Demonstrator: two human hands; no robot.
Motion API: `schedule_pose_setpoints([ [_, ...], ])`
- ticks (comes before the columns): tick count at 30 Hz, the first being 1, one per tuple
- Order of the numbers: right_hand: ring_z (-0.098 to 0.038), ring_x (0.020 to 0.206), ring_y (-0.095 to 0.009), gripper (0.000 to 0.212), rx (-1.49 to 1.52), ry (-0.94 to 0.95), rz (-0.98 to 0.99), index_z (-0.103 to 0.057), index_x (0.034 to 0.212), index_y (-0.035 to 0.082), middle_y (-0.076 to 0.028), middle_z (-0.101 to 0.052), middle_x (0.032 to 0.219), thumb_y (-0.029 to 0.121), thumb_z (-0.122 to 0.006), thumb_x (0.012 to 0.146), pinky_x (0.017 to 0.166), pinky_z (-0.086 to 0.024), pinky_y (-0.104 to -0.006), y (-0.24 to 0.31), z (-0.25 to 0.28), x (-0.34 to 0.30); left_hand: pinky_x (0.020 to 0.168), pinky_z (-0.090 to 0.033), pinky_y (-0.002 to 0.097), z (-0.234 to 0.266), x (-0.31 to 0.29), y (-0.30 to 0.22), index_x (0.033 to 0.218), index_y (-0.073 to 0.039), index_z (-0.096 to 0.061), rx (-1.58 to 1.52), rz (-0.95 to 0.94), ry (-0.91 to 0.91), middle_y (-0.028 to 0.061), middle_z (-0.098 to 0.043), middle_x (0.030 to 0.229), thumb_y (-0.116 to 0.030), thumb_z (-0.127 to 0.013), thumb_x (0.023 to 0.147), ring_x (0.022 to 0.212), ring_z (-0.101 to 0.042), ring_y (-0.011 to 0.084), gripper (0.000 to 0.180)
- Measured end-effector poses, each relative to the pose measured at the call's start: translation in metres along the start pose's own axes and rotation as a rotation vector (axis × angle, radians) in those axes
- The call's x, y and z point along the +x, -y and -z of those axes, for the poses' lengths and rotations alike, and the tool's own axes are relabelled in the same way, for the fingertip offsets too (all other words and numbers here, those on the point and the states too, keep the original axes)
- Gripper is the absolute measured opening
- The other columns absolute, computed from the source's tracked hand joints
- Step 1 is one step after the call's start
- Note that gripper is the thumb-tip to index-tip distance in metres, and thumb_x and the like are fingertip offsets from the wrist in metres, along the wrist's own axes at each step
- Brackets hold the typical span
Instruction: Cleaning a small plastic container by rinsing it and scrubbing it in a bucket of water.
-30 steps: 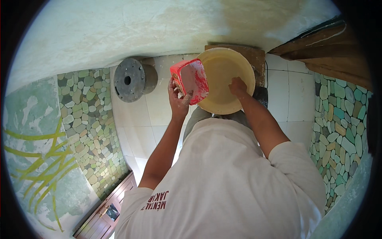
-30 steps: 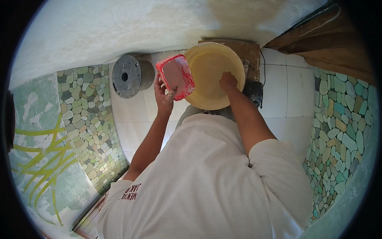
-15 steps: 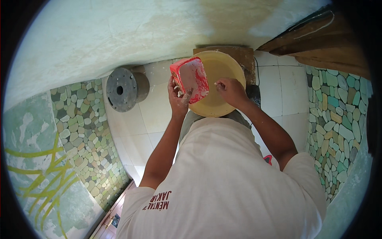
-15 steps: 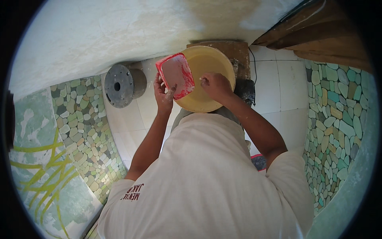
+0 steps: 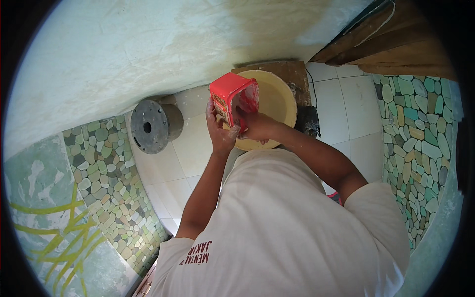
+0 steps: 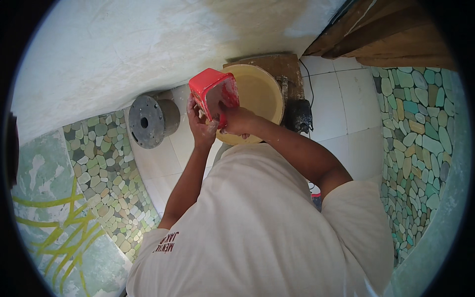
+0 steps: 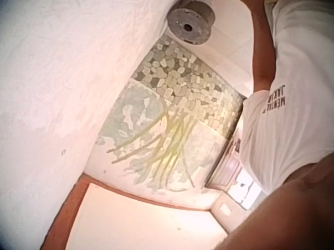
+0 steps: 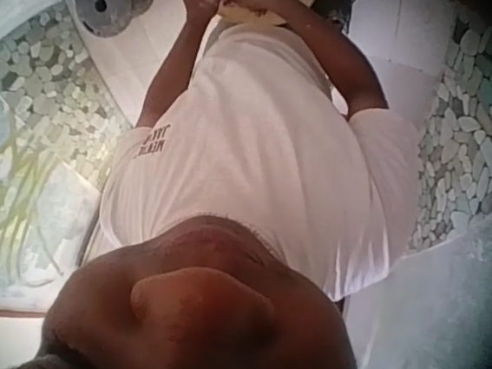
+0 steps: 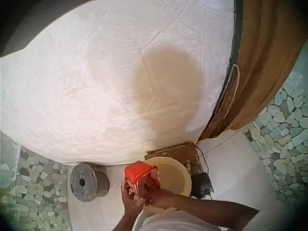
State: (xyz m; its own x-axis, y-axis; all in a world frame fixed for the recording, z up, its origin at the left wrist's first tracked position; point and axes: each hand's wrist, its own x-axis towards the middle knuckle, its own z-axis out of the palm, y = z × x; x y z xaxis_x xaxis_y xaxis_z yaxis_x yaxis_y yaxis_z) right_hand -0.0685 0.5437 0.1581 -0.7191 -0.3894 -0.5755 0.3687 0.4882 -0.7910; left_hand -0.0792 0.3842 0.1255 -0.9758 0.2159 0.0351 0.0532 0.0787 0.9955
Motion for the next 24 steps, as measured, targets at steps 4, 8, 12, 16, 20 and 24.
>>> schedule_pose_setpoints([
  [4,-0.065,0.051,-0.027,0.07,-0.06,-0.04,0.024,-0.029,0.134,0.002,-0.022,-0.062,0.101,0.022,-0.067,0.079,0.04,-0.054,-0.036,0.009,-0.01,0.006,0.101,-0.041,0.0399,0.006,0.003,-0.001,0.145,-0.003,-0.02,-0.015,-0.047,0.02,0.0121,-0.034,0.14,-0.019,-0.074,0.069,0.128,-0.039,0.0254,0.095],
  [8,-0.064,0.052,-0.028,0.073,-0.049,0.028,0.022,-0.029,0.137,0.005,-0.022,-0.061,0.104,0.023,-0.069,0.078,0.038,-0.053,-0.0345,0.011,-0.016,0.017,0.104,-0.038,0.0399,0.015,0.004,-0.004,0.145,-0.001,-0.02,-0.089,0.016,0.016,0.0125,-0.035,0.139,-0.018,-0.071,0.07,0.129,-0.038,0.0253,0.093],
  [12,-0.064,0.05,-0.027,0.067,-0.042,0.026,0.055,-0.034,0.136,0.008,-0.02,-0.062,0.101,0.022,-0.068,0.08,0.035,-0.052,-0.0335,0.026,-0.013,0.008,0.106,-0.034,0.0402,0.025,0.007,0.0,0.143,0.001,-0.022,-0.1,-0.023,0.035,0.0123,-0.038,0.136,-0.023,-0.071,0.069,0.127,-0.039,0.0248,0.091],
  [16,-0.067,0.061,-0.029,0.078,-0.083,0.144,0.02,-0.025,0.141,0.01,-0.023,-0.058,0.11,0.021,-0.071,0.079,0.038,-0.055,-0.0337,0.032,-0.008,0.007,0.105,-0.035,0.0397,0.025,0.007,0.0,0.142,0.001,-0.024,-0.133,-0.052,0.025,0.012,-0.039,0.135,-0.028,-0.07,0.068,0.125,-0.041,0.0241,0.092],
  [20,-0.064,0.05,-0.029,0.074,0.006,0.165,0.089,-0.026,0.141,0.01,-0.022,-0.061,0.096,0.018,-0.068,0.081,0.035,-0.053,-0.0342,0.018,-0.014,0.02,0.107,-0.035,0.0395,0.027,0.009,-0.001,0.143,0.0,-0.022,-0.163,-0.057,0.032,0.0132,-0.037,0.14,-0.032,-0.074,0.068,0.128,-0.041,0.0254,0.097],
  [24,-0.058,0.043,-0.021,0.039,0.22,0.26,0.096,-0.043,0.122,0.005,-0.012,-0.055,0.065,0.016,-0.051,0.085,0.032,-0.047,-0.032,0.014,-0.008,0.019,0.106,-0.034,0.04,0.024,0.009,-0.004,0.143,0.0,-0.021,-0.139,-0.101,0.023,0.0129,-0.037,0.138,-0.035,-0.072,0.07,0.128,-0.04,0.0254,0.096],
])
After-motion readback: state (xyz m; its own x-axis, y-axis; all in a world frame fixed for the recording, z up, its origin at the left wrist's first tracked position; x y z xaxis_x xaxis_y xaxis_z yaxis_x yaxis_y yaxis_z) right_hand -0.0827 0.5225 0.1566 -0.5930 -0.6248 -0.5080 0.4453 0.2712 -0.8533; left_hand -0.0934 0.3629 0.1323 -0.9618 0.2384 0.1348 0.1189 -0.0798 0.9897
